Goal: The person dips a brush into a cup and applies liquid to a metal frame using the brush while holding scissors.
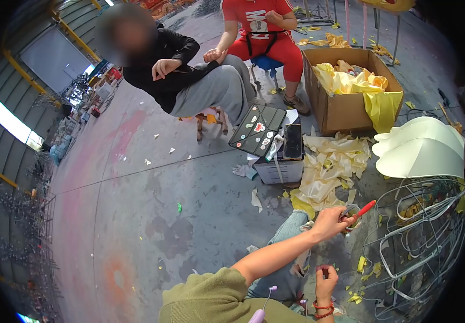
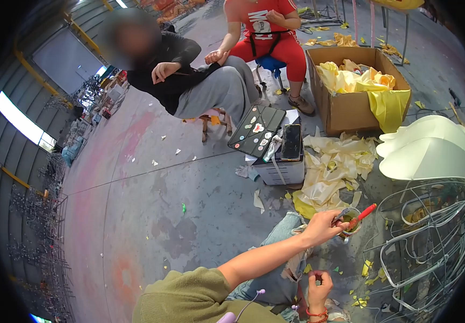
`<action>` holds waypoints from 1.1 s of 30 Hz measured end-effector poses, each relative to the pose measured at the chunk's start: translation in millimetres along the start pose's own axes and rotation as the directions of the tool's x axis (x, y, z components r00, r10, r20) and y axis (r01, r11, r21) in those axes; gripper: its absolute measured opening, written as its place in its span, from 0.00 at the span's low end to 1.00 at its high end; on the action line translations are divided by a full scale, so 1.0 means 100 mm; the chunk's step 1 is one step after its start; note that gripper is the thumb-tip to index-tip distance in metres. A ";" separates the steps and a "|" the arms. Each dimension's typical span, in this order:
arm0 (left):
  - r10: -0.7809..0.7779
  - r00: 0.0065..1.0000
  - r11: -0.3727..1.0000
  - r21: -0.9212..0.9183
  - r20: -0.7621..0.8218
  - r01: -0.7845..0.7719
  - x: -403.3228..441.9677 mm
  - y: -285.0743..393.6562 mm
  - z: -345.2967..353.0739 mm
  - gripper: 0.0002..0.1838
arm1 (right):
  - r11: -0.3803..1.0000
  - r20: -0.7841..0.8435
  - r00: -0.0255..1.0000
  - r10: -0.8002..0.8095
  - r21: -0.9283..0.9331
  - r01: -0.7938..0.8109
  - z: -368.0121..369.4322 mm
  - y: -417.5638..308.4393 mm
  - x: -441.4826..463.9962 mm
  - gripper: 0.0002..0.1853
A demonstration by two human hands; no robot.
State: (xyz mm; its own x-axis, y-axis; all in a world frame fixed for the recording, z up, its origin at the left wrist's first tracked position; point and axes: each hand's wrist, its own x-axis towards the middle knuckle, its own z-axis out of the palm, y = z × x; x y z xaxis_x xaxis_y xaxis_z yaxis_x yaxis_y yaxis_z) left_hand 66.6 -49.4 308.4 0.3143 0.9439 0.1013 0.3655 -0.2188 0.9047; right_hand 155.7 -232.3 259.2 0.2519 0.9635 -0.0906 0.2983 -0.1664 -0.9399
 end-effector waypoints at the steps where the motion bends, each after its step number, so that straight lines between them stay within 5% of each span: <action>1: -0.010 1.000 1.000 -0.010 0.003 0.010 0.00 0.01 0.00 0.15 | 1.000 0.003 1.000 0.007 0.004 -0.007 0.00 0.00 0.00 0.04; 33: 0.049 0.998 0.997 0.064 -0.031 -0.047 0.00 0.06 0.06 0.19 | 1.000 0.014 1.000 0.018 0.020 -0.018 -0.06 -0.04 -0.01 0.04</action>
State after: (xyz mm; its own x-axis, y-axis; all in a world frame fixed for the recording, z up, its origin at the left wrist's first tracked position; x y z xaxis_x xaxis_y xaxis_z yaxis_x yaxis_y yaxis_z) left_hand 73.9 -52.5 311.2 0.3047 0.9391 0.1586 0.4051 -0.2785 0.8708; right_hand 160.1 -234.1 265.2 0.2444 0.9632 -0.1120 0.2752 -0.1797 -0.9444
